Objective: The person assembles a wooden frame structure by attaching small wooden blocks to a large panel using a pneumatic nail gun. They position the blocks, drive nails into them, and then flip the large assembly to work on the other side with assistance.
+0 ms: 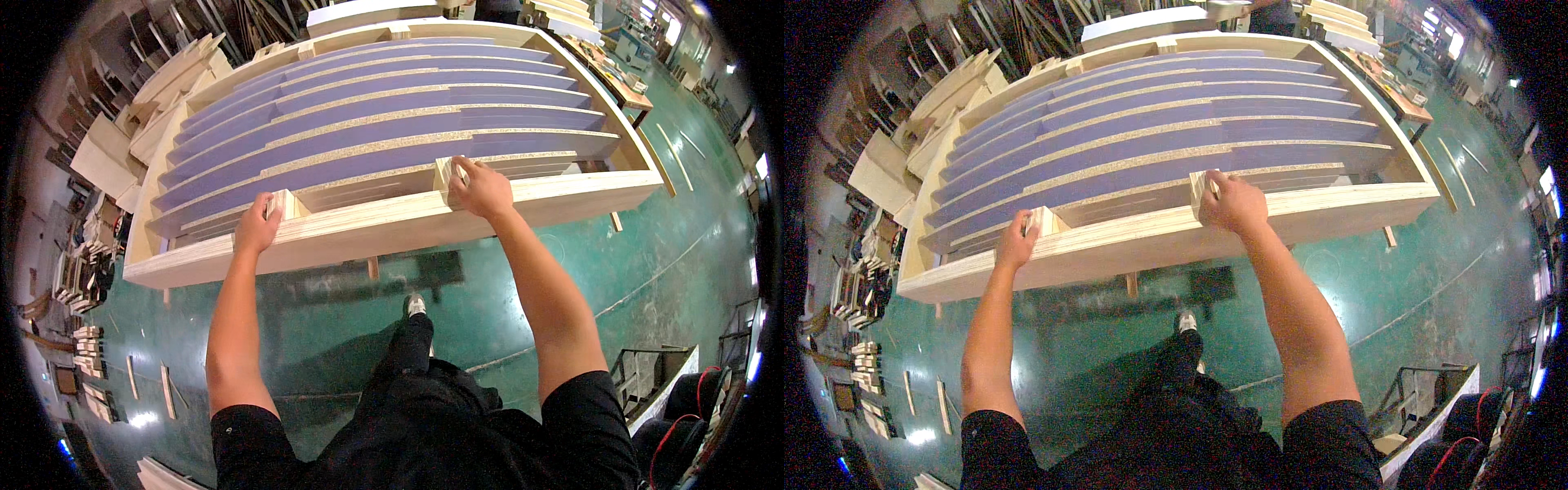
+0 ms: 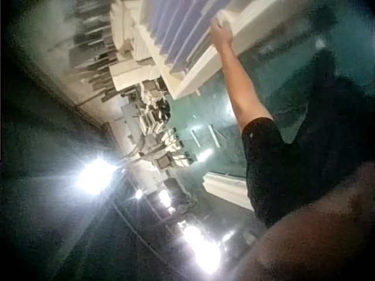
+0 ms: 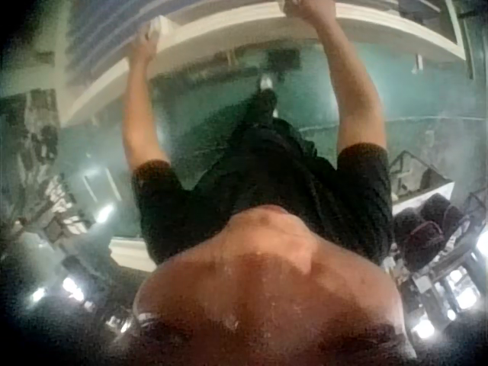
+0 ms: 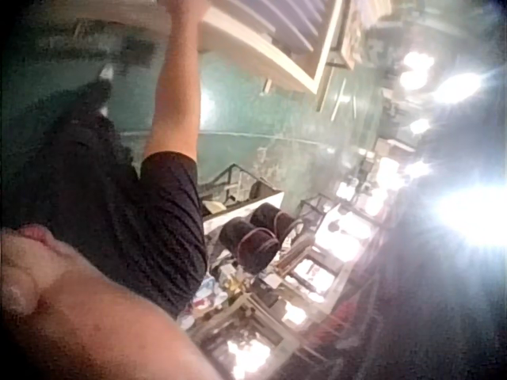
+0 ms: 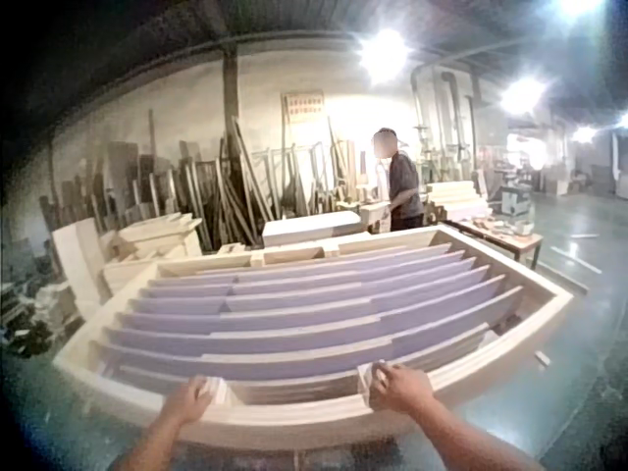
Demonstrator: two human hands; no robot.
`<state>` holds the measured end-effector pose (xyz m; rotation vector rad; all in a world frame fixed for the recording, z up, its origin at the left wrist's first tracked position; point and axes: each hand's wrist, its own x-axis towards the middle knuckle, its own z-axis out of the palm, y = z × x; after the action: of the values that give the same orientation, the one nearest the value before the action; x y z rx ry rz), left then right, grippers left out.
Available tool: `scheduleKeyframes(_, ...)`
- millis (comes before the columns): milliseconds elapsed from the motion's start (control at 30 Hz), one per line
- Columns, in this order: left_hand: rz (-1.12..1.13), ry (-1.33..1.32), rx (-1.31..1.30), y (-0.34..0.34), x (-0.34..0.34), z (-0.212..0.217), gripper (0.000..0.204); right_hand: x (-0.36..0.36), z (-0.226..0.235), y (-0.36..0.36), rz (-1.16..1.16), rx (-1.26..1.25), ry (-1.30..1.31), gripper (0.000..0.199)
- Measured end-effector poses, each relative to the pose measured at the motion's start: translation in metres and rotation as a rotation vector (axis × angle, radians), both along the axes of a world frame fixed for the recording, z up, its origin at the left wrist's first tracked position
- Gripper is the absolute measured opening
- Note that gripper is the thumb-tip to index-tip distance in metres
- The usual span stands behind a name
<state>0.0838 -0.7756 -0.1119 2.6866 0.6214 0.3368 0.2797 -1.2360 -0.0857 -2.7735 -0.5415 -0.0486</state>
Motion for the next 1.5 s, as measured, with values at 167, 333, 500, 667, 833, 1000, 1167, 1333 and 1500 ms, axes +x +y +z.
scheduleKeyframes(167, 0.01, 0.004, 0.009, -0.012, 0.0, 0.007, 0.049, 0.004, -0.014, -0.005, 0.073, 0.113, -0.148, 0.049)
scheduleKeyframes(333, 0.024, -0.003, 0.004, -0.01, -0.001, 0.005, 0.048, 0.006, -0.017, -0.004, 0.064, 0.11, -0.141, 0.049)
scheduleKeyframes(500, 0.042, 0.052, -0.004, -0.014, 0.001, 0.008, 0.047, 0.002, -0.014, -0.006, 0.054, 0.086, -0.114, 0.048)
scheduleKeyframes(667, 0.028, 0.022, 0.017, -0.008, -0.001, 0.003, 0.047, -0.003, -0.001, -0.002, 0.026, 0.044, -0.029, 0.051)
scheduleKeyframes(833, 0.026, 0.055, 0.039, -0.009, 0.001, 0.005, 0.047, 0.001, 0.009, 0.002, 0.052, 0.007, -0.018, 0.048)
scheduleKeyframes(1000, 0.05, 0.056, 0.011, -0.014, 0.0, 0.011, 0.047, -0.001, 0.005, 0.001, 0.119, 0.074, -0.103, 0.046)
scheduleKeyframes(1167, 0.084, 0.102, -0.039, -0.018, 0.002, 0.021, 0.048, 0.008, -0.012, -0.003, 0.156, 0.132, -0.151, 0.043)
scheduleKeyframes(1333, 0.035, 0.059, 0.0, -0.004, -0.002, 0.004, 0.052, 0.006, -0.01, -0.003, 0.184, 0.114, -0.162, 0.048)
scheduleKeyframes(1500, 0.016, 0.02, -0.03, -0.006, -0.001, 0.0, 0.05, 0.019, 0.014, -0.02, 0.328, 0.112, 0.038, 0.057)
